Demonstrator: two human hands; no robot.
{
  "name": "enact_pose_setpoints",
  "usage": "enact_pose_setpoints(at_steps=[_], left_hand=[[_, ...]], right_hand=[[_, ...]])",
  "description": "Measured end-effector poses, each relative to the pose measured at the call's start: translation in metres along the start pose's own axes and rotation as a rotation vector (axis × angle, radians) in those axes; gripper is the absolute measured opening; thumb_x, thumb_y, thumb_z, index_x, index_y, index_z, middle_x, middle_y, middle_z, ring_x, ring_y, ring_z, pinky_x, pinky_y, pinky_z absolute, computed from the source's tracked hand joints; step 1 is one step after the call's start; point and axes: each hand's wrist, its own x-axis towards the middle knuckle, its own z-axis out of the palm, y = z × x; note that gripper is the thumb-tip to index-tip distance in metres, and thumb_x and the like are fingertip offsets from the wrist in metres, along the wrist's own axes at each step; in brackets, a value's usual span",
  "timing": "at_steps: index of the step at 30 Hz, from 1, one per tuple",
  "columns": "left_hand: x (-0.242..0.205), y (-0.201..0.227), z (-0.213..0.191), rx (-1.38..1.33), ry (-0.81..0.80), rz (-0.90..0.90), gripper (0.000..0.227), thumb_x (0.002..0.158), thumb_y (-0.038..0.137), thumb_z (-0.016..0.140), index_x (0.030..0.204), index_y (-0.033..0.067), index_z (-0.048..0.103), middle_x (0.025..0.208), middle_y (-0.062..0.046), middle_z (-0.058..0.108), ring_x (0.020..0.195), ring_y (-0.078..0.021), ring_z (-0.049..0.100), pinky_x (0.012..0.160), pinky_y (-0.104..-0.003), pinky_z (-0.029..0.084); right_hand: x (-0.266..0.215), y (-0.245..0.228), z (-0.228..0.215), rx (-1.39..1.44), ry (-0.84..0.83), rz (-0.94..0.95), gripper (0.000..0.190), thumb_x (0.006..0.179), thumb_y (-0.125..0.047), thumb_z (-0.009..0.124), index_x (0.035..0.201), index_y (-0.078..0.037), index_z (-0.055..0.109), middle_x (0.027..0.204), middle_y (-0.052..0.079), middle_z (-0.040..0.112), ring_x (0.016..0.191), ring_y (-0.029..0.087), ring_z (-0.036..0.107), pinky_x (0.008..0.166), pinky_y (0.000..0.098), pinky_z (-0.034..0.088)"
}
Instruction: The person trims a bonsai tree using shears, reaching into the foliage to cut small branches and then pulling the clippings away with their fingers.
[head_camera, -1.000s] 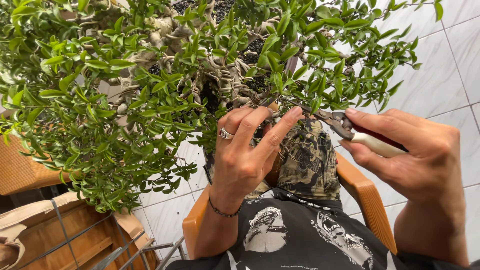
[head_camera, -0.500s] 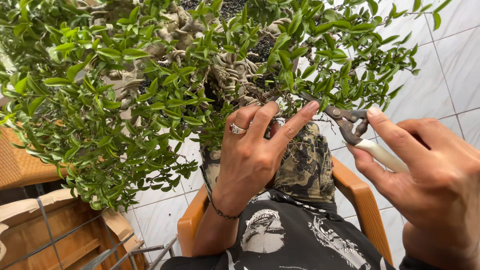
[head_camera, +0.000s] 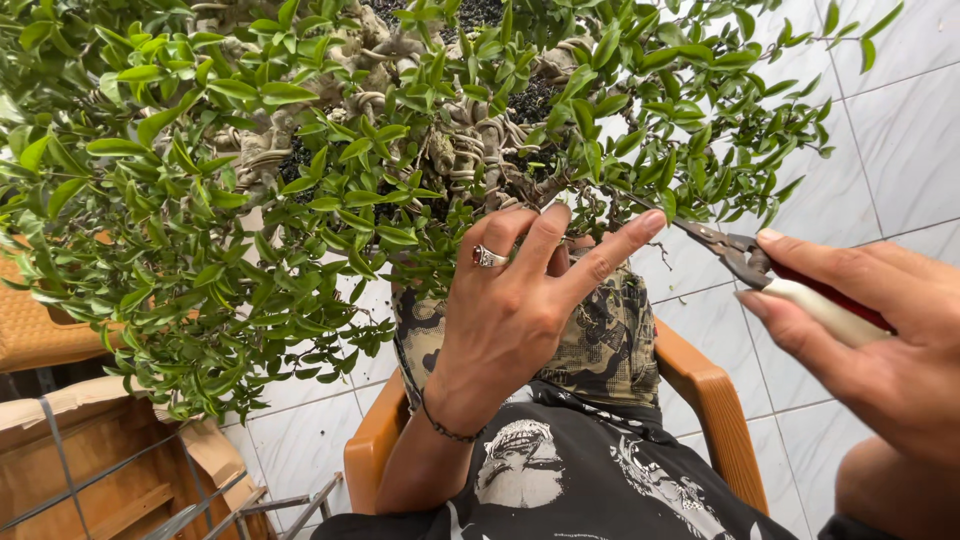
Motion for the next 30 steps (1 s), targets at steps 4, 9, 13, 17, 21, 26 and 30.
enact_pose_setpoints(at_steps=[4, 9, 13, 17, 21, 26, 30], left_hand=[[0.0, 0.001, 0.0, 0.056, -0.022, 0.003, 0.074, 0.109, -0.011, 0.046, 0.162, 0.0404, 0.04, 0.121, -0.001, 0.067, 0.108, -0.0239, 0.051, 0.105, -0.034, 0.038], [-0.001, 0.001, 0.002, 0.03, -0.051, 0.003, 0.069, 0.113, -0.008, 0.046, 0.164, 0.0382, 0.039, 0.114, 0.0, 0.064, 0.11, -0.0236, 0.052, 0.108, -0.035, 0.038], [-0.001, 0.001, 0.001, -0.01, -0.061, -0.005, 0.07, 0.113, -0.009, 0.048, 0.164, 0.0373, 0.038, 0.113, -0.001, 0.064, 0.111, -0.0244, 0.053, 0.111, -0.037, 0.036], [-0.001, 0.0, 0.002, -0.035, -0.072, -0.001, 0.068, 0.114, -0.007, 0.047, 0.165, 0.0379, 0.036, 0.118, -0.001, 0.066, 0.112, -0.0234, 0.055, 0.112, -0.035, 0.034], [0.002, 0.001, -0.002, -0.026, -0.075, -0.008, 0.07, 0.114, -0.006, 0.045, 0.165, 0.0401, 0.035, 0.112, 0.001, 0.065, 0.106, -0.0222, 0.055, 0.111, -0.033, 0.035], [0.002, 0.001, -0.001, -0.035, -0.078, -0.018, 0.068, 0.114, -0.006, 0.044, 0.167, 0.036, 0.033, 0.109, 0.001, 0.062, 0.106, -0.0232, 0.054, 0.111, -0.033, 0.034], [0.003, 0.001, -0.002, -0.05, -0.078, -0.031, 0.069, 0.113, -0.007, 0.046, 0.167, 0.0348, 0.034, 0.108, 0.001, 0.062, 0.105, -0.0234, 0.057, 0.11, -0.033, 0.035]], right_hand=[[0.008, 0.003, -0.009, -0.03, -0.041, 0.101, 0.042, 0.089, -0.017, 0.082, 0.128, -0.001, 0.078, 0.109, 0.016, 0.079, 0.082, 0.025, 0.07, 0.081, 0.0357, 0.052], [0.027, -0.007, -0.024, -0.065, -0.193, 0.257, 0.041, 0.084, -0.024, 0.079, 0.123, -0.011, 0.08, 0.108, 0.01, 0.082, 0.099, 0.023, 0.074, 0.09, 0.034, 0.053], [0.028, 0.004, -0.026, -0.042, -0.217, 0.277, 0.042, 0.084, -0.025, 0.076, 0.124, -0.013, 0.08, 0.115, 0.006, 0.082, 0.109, 0.021, 0.073, 0.097, 0.0328, 0.051], [0.031, 0.004, -0.028, -0.018, -0.243, 0.348, 0.041, 0.083, -0.026, 0.075, 0.121, -0.013, 0.082, 0.117, 0.006, 0.083, 0.105, 0.019, 0.075, 0.092, 0.031, 0.051], [0.038, -0.007, -0.024, -0.08, -0.233, 0.323, 0.036, 0.087, -0.032, 0.075, 0.118, -0.016, 0.083, 0.111, 0.006, 0.083, 0.097, 0.021, 0.076, 0.089, 0.0326, 0.052], [0.038, -0.019, -0.019, -0.057, -0.196, 0.226, 0.034, 0.09, -0.027, 0.074, 0.118, -0.01, 0.081, 0.109, 0.008, 0.082, 0.09, 0.021, 0.076, 0.083, 0.0319, 0.053], [0.038, -0.024, -0.02, -0.069, -0.196, 0.208, 0.034, 0.091, -0.026, 0.073, 0.119, -0.009, 0.081, 0.105, 0.008, 0.083, 0.079, 0.021, 0.076, 0.073, 0.0321, 0.054]])
